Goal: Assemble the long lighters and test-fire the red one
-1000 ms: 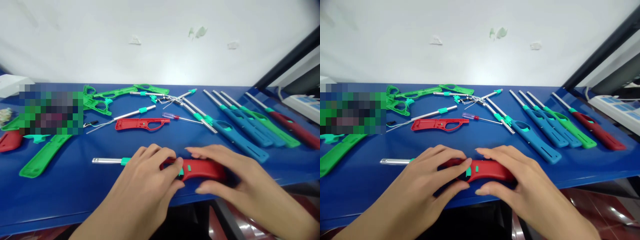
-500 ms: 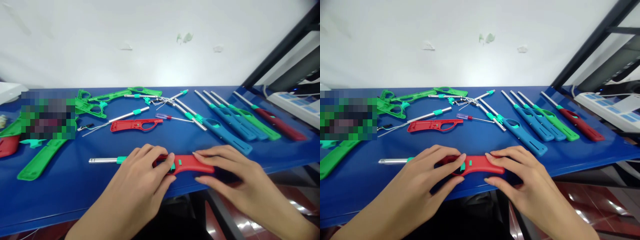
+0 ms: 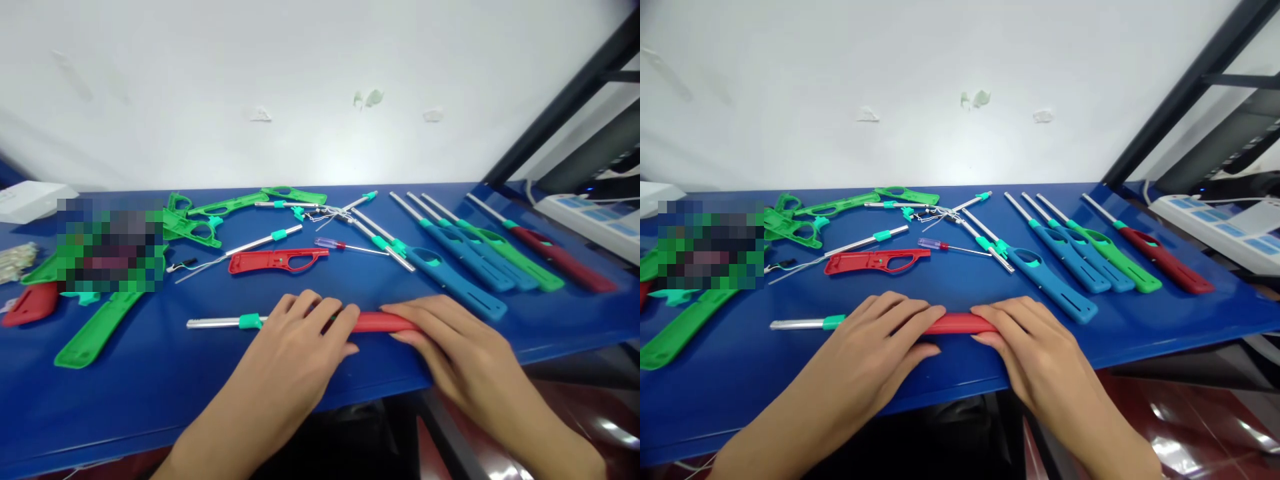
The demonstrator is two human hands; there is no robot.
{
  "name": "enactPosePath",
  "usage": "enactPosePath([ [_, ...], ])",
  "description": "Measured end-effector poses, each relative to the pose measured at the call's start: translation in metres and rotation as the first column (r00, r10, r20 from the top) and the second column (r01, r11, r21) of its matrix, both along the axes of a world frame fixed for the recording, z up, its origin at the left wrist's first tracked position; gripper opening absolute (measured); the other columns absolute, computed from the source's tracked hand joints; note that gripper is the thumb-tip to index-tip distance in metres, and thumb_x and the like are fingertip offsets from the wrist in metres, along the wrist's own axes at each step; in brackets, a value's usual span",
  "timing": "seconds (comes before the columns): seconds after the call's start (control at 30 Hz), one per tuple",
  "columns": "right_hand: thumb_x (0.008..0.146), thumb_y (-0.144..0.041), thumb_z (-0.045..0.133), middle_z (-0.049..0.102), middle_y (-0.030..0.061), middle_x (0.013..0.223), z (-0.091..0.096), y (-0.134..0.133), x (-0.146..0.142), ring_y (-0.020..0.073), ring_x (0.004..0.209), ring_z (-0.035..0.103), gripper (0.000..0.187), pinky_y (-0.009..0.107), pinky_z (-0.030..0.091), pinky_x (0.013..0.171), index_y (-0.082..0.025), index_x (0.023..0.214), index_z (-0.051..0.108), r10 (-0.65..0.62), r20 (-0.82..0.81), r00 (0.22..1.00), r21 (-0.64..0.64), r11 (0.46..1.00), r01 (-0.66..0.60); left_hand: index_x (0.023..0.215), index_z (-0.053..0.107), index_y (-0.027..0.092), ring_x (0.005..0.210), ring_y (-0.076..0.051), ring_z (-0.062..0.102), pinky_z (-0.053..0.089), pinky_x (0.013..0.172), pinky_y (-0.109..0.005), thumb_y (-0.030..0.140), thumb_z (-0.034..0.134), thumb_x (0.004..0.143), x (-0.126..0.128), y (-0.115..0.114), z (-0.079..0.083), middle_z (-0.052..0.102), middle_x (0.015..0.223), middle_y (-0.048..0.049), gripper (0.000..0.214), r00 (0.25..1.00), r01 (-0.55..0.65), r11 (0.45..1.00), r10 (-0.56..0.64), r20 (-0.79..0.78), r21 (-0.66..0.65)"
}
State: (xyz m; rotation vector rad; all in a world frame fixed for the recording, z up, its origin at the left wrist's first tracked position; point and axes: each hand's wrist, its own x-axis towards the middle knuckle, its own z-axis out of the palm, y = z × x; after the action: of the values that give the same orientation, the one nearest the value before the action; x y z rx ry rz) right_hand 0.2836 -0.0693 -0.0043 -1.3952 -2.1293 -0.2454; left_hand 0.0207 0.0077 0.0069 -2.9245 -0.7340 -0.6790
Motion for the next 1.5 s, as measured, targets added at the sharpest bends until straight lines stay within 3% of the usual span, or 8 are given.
enactPosePath([
  [0.27,0.125,-0.037,0.056,0.087,0.0047,0.116,0.003,-0.003,-0.005,0.0213,0.099,0.084,0.026,0.036,0.067,0.092,-0.026,0.135,0.076,-0.001,0.031,1.000,-0.028,1.000,0.002,0.122,0.072,0.015,0.094,-0.028,0.077,0.061,0.080,-0.044,-0.004,0.052,0.109,0.008,-0.002,-0.003,0.086,0.112,-0.0061,0.030,0.995,-0.007,1.000,0.006,0.097,0.003],
  [0.47,0.126,-0.032,0.048,0.086,0.0040,0.115,0.001,0.002,-0.014,0.0195,0.101,0.084,0.027,0.033,0.068,0.091,-0.026,0.128,0.075,0.051,0.009,0.999,0.002,0.999,-0.051,0.120,0.073,0.018,0.090,-0.025,0.074,0.060,0.080,-0.043,0.007,0.054,0.117,0.009,-0.008,0.006,0.085,0.109,-0.0017,0.021,0.995,0.008,1.000,-0.008,0.100,0.003],
  [0.53,0.126,-0.028,0.049,0.085,0.0039,0.113,-0.001,0.003,-0.014,0.0181,0.098,0.083,0.025,0.031,0.067,0.089,-0.025,0.129,0.073,0.046,-0.010,0.999,0.027,0.999,-0.046,0.141,0.069,0.017,0.105,-0.027,0.077,0.062,0.095,-0.048,0.019,0.059,0.121,-0.001,-0.008,0.012,0.085,0.122,-0.0040,0.022,0.996,-0.013,1.000,0.014,0.087,-0.008],
  [0.63,0.125,-0.029,0.053,0.082,0.0034,0.108,-0.002,0.002,-0.012,0.0174,0.092,0.081,0.021,0.030,0.065,0.085,-0.024,0.129,0.072,0.011,-0.042,0.999,0.055,0.998,-0.009,0.176,0.044,0.018,0.134,-0.039,0.072,0.059,0.110,-0.063,0.034,0.059,0.123,-0.035,-0.005,0.022,0.076,0.153,-0.0147,0.057,0.983,-0.182,0.983,0.182,0.012,-0.027],
  [0.73,0.124,-0.032,0.054,0.081,0.0016,0.106,-0.002,0.001,-0.010,0.0166,0.090,0.081,0.019,0.030,0.063,0.083,-0.026,0.125,0.073,-0.014,-0.069,0.997,0.062,0.998,0.018,0.167,0.056,0.030,0.141,-0.041,0.068,0.055,0.115,-0.063,0.040,0.058,0.124,-0.075,0.001,0.025,0.073,0.158,-0.0116,0.044,0.964,-0.267,0.963,0.266,-0.015,-0.039],
  [0.87,0.124,-0.036,0.056,0.082,-0.0003,0.109,-0.005,-0.002,-0.008,0.0156,0.092,0.082,0.021,0.029,0.062,0.085,-0.029,0.124,0.075,-0.034,-0.091,0.995,0.051,0.998,0.039,0.146,0.066,0.038,0.118,-0.025,0.076,0.056,0.111,-0.041,0.036,0.059,0.125,-0.101,0.003,0.025,0.081,0.130,0.0025,0.022,0.968,-0.235,0.963,0.244,0.064,-0.132],
  [1.3,0.121,-0.033,0.057,0.085,0.0024,0.114,-0.009,-0.004,-0.012,0.0204,0.095,0.085,0.020,0.033,0.068,0.085,-0.030,0.126,0.077,-0.021,-0.100,0.995,0.005,1.000,0.022,0.143,0.077,0.033,0.120,-0.027,0.083,0.064,0.112,-0.048,0.026,0.058,0.123,-0.073,-0.008,0.019,0.087,0.134,-0.0001,0.028,0.979,-0.193,0.938,0.204,0.009,-0.287],
  [1.5,0.121,-0.035,0.058,0.084,0.0018,0.116,-0.014,-0.006,-0.009,0.0199,0.097,0.085,0.020,0.032,0.068,0.087,-0.031,0.129,0.076,-0.035,-0.111,0.993,-0.019,0.999,0.033,0.142,0.070,0.037,0.118,-0.021,0.082,0.063,0.105,-0.038,0.026,0.062,0.123,-0.070,-0.006,0.019,0.083,0.134,0.0052,0.023,0.976,-0.168,0.930,0.204,0.077,-0.328],
])
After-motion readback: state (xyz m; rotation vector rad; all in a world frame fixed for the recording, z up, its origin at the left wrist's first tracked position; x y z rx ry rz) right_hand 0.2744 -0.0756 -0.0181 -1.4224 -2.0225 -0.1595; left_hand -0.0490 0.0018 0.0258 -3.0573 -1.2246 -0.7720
